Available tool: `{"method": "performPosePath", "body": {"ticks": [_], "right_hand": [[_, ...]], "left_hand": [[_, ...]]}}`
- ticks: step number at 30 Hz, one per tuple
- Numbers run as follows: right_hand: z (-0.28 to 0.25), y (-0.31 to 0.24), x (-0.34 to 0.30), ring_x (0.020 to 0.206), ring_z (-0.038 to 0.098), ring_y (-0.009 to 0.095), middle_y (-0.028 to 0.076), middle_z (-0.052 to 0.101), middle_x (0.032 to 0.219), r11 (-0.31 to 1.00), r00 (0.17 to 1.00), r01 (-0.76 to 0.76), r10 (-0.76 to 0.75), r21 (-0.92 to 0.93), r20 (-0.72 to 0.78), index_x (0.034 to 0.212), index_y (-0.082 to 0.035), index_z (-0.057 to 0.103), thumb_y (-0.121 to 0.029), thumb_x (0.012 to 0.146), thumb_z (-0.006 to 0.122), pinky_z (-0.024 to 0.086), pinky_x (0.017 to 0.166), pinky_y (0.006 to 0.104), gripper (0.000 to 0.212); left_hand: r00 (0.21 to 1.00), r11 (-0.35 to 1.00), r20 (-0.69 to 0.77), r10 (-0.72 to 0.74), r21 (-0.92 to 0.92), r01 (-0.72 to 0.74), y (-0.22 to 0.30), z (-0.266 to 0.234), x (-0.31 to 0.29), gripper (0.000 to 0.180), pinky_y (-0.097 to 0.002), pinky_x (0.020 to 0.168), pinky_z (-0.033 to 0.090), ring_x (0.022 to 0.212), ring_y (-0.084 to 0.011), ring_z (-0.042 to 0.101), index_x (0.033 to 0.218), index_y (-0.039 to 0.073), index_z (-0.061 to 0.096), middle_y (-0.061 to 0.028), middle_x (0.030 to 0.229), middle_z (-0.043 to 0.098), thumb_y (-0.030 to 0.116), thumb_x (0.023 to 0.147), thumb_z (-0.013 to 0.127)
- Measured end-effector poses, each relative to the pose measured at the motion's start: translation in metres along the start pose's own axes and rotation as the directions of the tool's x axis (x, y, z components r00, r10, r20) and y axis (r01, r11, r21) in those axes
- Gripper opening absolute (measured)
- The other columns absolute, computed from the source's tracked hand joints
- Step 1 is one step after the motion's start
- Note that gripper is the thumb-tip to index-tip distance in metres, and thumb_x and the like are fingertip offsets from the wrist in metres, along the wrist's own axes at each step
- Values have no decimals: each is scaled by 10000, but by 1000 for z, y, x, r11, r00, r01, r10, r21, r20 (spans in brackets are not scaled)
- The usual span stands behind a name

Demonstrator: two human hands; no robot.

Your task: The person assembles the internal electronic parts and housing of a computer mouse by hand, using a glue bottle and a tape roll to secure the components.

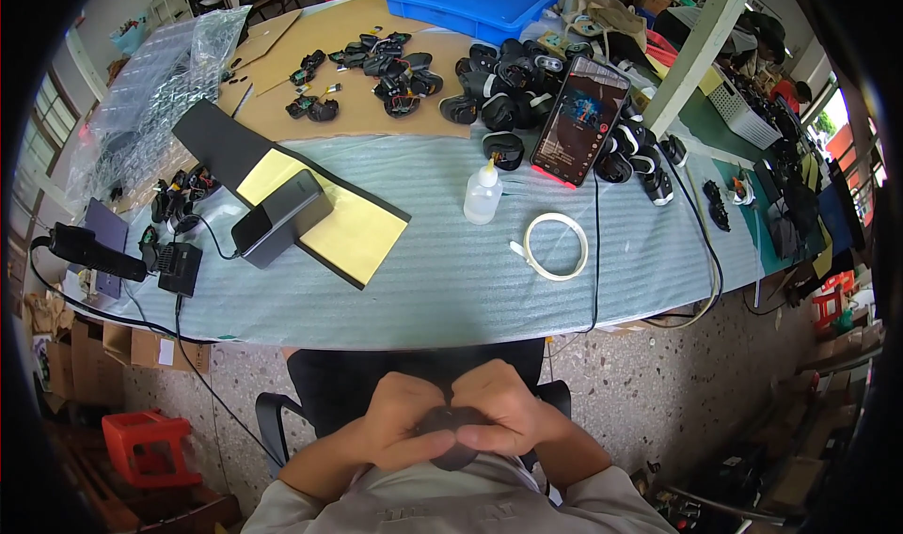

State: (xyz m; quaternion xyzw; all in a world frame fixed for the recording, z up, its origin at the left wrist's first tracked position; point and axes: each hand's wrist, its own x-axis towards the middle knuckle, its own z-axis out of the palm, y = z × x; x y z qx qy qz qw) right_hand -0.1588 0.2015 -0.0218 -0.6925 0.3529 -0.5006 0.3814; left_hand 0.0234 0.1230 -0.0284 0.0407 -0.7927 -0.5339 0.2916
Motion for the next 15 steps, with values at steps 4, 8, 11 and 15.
{"method": "performPosePath", "body": {"ticks": [4,8,11,15], "right_hand": [[-18,4,30,496,478,341,128,461,560,993,992,117,-116,27,-45,637,-19,529,-333,883,603,342,476,412,406],[-32,8,45,476,442,307,127,442,547,989,989,70,-52,133,-135,608,-7,495,-357,875,610,314,471,393,455],[-41,19,47,471,414,255,113,425,538,980,983,26,11,198,-182,605,-1,476,-373,873,613,300,471,368,479],[-40,34,42,474,416,234,100,441,544,963,964,-22,92,269,-251,605,1,479,-358,875,614,296,471,364,469]], "left_hand": [[998,983,-63,-8,-184,-4,-1,-9,31,346,-362,463,359,486,-282,506,704,-3,566,-115,571,493,306,845,627],[990,942,-94,-106,-328,70,0,-15,56,368,-317,482,348,498,-183,481,698,-6,551,-88,577,496,304,889,602],[985,912,-115,-132,-403,75,-7,-12,71,375,-305,488,346,529,-146,469,698,-6,553,-69,585,493,308,899,600],[965,889,-138,-222,-436,142,-26,-8,71,369,-305,492,346,540,-168,491,728,-19,573,-76,613,525,315,875,632]]}}
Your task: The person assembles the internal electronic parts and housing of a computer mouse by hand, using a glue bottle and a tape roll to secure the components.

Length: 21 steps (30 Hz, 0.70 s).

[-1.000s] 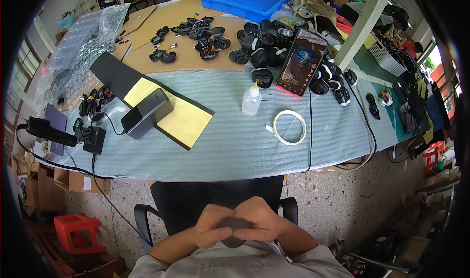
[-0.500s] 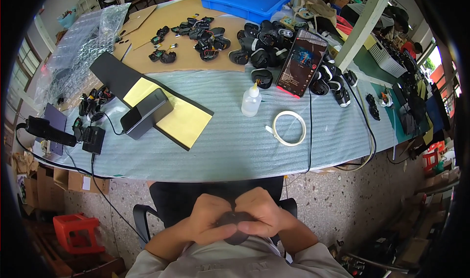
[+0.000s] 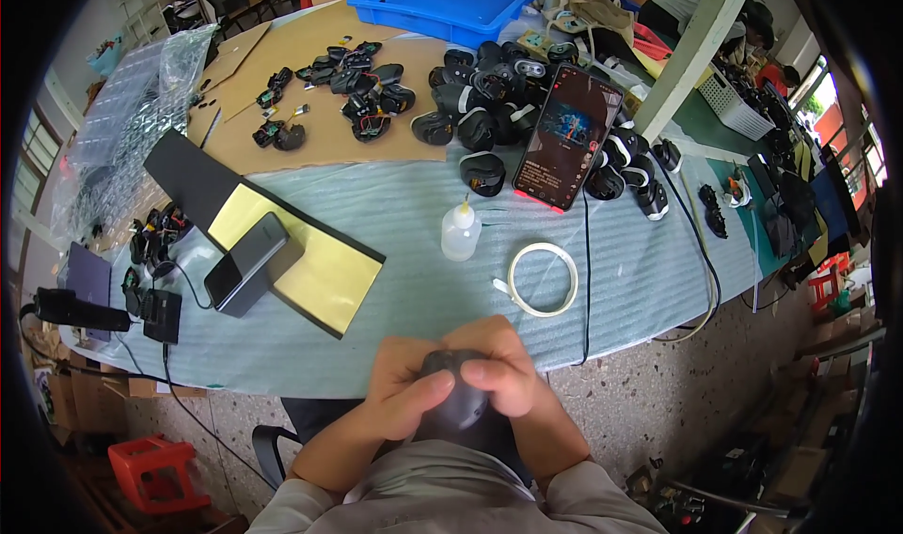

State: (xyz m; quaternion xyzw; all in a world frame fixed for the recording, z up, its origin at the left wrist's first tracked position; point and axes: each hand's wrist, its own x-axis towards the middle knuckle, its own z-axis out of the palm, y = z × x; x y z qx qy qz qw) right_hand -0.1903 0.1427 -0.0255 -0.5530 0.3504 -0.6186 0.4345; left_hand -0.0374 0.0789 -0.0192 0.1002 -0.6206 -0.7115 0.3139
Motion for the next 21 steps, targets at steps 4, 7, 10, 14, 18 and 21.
{"method": "performPosePath", "body": {"ticks": [4,7,10,14,18,21], "right_hand": [[6,3,-9,474,431,227,96,451,550,994,967,-39,11,-103,-256,599,-13,492,-291,857,643,305,469,356,408],[12,4,-1,457,438,253,108,453,543,943,932,4,-124,-333,-340,597,-23,505,-204,850,654,309,455,370,345],[10,9,2,447,423,282,112,427,531,892,907,10,-199,-452,-372,587,-24,483,-215,887,609,298,439,383,378],[4,21,3,439,410,293,112,374,524,882,902,131,-296,-453,-315,578,-18,423,-411,985,431,293,432,385,565],[2,17,-1,459,465,266,92,427,536,930,959,70,-163,-362,-232,592,-32,447,-556,971,366,329,425,352,651],[3,20,1,471,496,247,85,456,544,944,984,91,-134,-319,-115,617,-35,495,-540,917,507,344,429,336,587]], "left_hand": [[938,755,-130,320,634,-169,12,-7,-1,336,-321,544,418,579,-242,558,827,-3,644,-87,730,613,321,790,723],[765,223,124,632,916,-333,26,-14,10,407,-329,583,465,720,-276,650,988,-16,665,-139,924,671,312,763,752],[902,309,216,373,888,-340,25,-5,11,622,-349,637,512,889,-324,687,1174,-69,609,-221,1121,653,330,735,797],[925,479,130,356,825,-300,15,-11,9,835,-382,753,566,947,-351,695,1248,-121,552,-289,1152,633,376,660,876],[897,518,49,439,802,-297,7,-16,11,767,-306,675,570,805,-295,720,1194,-121,594,-245,1021,687,337,657,894],[875,576,-43,482,768,-279,3,-19,9,576,-284,622,556,689,-249,717,1103,-108,645,-186,843,707,213,674,855]]}}
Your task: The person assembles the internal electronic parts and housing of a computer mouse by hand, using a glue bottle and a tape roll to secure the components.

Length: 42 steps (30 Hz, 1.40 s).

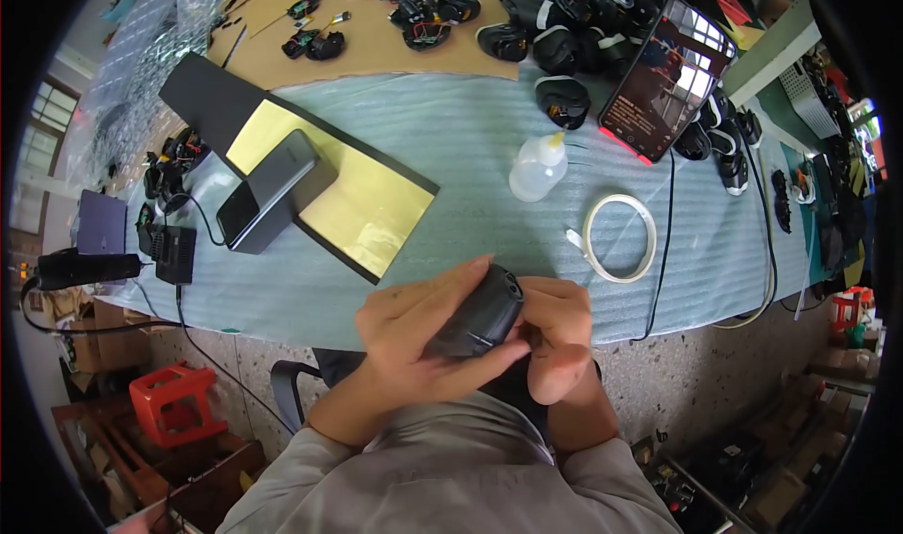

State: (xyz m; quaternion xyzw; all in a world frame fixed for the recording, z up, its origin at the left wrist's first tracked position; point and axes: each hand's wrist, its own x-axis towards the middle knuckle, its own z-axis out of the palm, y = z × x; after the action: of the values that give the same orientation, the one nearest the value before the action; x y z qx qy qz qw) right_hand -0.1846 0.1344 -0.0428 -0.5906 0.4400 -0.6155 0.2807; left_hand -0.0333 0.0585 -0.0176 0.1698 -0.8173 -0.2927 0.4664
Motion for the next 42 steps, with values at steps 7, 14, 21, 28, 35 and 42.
{"method": "performPosePath", "body": {"ticks": [7,14,21,28,35,42], "right_hand": [[0,-9,-3,561,488,200,83,544,696,998,990,9,-17,-61,-140,751,-18,544,-228,748,801,356,492,333,332],[0,-14,10,1000,692,317,234,674,1102,966,958,-73,-2,249,287,1226,108,582,-261,743,777,527,849,339,639],[-1,-12,6,876,728,285,203,714,970,970,993,-66,42,232,107,1219,99,604,-107,742,769,543,762,302,546],[-1,-9,7,825,731,273,221,706,966,972,996,19,-39,235,78,1227,99,597,-25,734,756,544,687,283,533],[4,-5,4,807,720,313,218,696,1013,964,992,120,-125,235,8,1250,80,583,-27,758,747,547,682,309,529],[4,-15,8,862,716,299,236,678,1084,979,995,4,-24,202,97,1316,91,526,-138,799,755,543,701,301,610]], "left_hand": [[998,993,-25,-61,-107,58,-2,-8,-16,444,-278,582,541,639,-230,702,1074,-86,659,-162,842,713,159,713,746],[985,910,101,-142,-378,170,13,0,-26,459,-308,688,551,744,-241,701,979,-93,637,-183,852,707,329,802,676],[941,758,191,-280,-557,339,4,5,-25,519,-299,699,525,783,-236,681,1024,-102,615,-164,918,684,359,799,691],[959,682,29,-282,-698,221,-1,21,-35,647,-268,644,506,722,-195,670,1073,-131,590,-152,869,692,393,734,758],[925,706,132,-355,-611,358,3,14,-38,605,-254,627,503,723,-168,678,1058,-103,616,-136,852,696,305,688,864],[957,726,144,-251,-626,284,-3,8,-33,530,-272,628,524,705,-198,701,969,-76,665,-134,806,715,321,687,875]]}}
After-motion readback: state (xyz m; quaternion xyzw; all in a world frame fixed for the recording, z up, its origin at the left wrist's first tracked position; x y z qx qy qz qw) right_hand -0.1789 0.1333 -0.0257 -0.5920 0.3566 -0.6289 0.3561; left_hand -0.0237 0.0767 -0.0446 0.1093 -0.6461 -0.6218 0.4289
